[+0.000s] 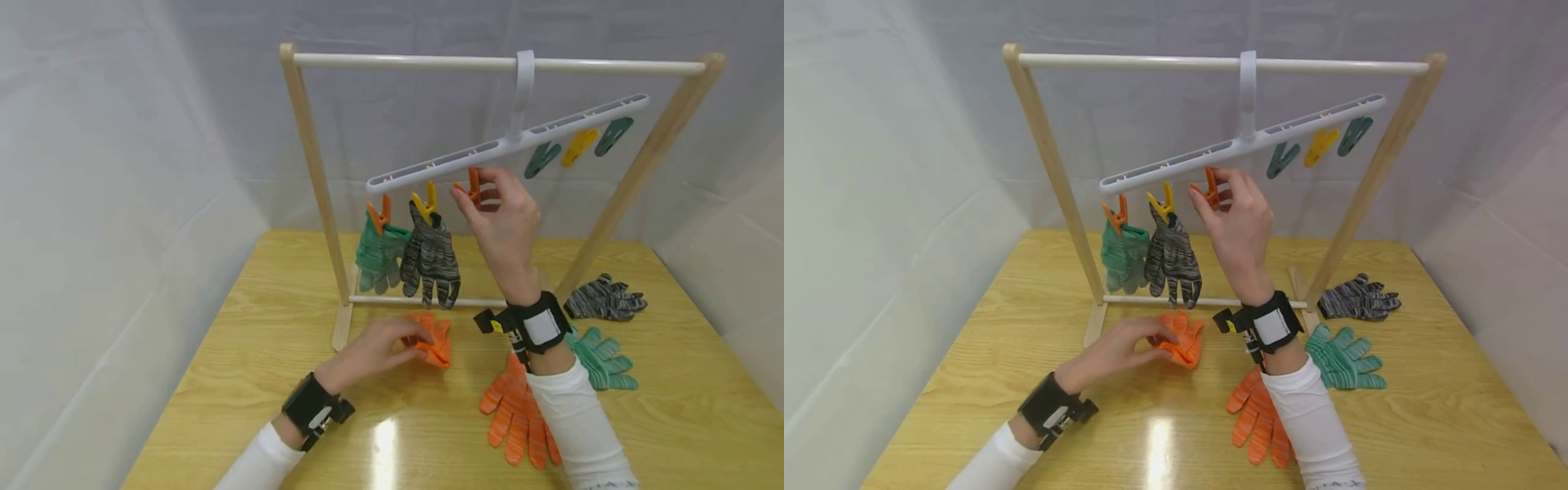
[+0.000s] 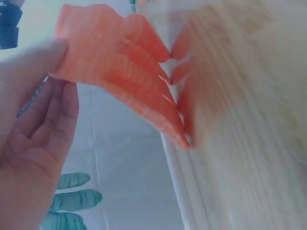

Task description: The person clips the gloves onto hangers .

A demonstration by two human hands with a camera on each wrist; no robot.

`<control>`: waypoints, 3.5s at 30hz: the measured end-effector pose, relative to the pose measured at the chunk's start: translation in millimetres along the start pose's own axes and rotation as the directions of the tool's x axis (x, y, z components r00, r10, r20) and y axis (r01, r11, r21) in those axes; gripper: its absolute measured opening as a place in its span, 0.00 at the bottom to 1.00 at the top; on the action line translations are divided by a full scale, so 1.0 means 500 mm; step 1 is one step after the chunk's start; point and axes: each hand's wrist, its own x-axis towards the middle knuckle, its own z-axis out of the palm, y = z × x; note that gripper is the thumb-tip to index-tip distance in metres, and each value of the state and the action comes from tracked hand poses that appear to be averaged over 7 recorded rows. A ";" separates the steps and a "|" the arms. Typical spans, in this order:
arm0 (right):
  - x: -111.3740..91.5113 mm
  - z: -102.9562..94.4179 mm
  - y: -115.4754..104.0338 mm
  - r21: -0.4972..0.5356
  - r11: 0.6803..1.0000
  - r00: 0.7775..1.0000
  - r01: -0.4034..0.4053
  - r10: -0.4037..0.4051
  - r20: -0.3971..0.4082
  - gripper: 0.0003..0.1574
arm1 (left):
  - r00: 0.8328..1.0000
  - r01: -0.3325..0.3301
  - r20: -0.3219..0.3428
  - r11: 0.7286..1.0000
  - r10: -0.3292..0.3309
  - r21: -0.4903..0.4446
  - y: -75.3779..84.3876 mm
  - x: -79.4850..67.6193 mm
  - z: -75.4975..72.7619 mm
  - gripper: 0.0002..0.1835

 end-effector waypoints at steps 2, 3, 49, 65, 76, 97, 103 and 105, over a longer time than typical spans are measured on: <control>0.001 -0.001 -0.001 -0.005 1.000 1.000 -0.002 0.002 0.006 0.26 | 1.000 -0.004 -0.013 1.000 0.004 0.007 -0.001 0.006 -0.002 0.11; 0.002 -0.001 -0.001 -0.009 1.000 1.000 -0.002 0.002 0.009 0.26 | 1.000 -0.008 -0.022 1.000 0.008 0.009 0.000 0.010 -0.003 0.11; 0.012 -0.004 -0.033 -0.050 0.999 0.996 -0.016 0.020 0.090 0.25 | 0.888 0.074 -0.456 0.997 -0.056 0.022 0.088 0.215 -0.046 0.07; 0.018 -0.006 -0.029 0.009 1.000 0.997 -0.019 0.018 0.077 0.24 | 0.763 0.125 -0.614 0.978 -0.203 -0.168 0.058 0.238 -0.070 0.14; 0.024 -0.006 -0.026 0.012 1.000 0.998 -0.019 0.018 0.066 0.21 | 0.700 0.030 -0.668 0.945 -0.253 -0.326 0.059 0.256 -0.074 0.16; 0.027 -0.010 -0.034 0.033 0.999 0.998 -0.033 0.031 0.050 0.19 | 0.659 -0.127 -0.689 0.858 -0.302 -0.498 0.082 0.272 -0.103 0.13; 0.027 -0.009 -0.035 0.024 1.000 0.999 -0.019 0.018 0.049 0.18 | 0.620 -0.155 -0.727 0.863 -0.294 -0.481 0.115 0.271 -0.123 0.11; 0.027 -0.009 -0.036 0.024 1.000 0.999 -0.017 0.016 0.049 0.18 | 0.606 -0.160 -0.732 0.854 -0.311 -0.496 0.116 0.274 -0.125 0.11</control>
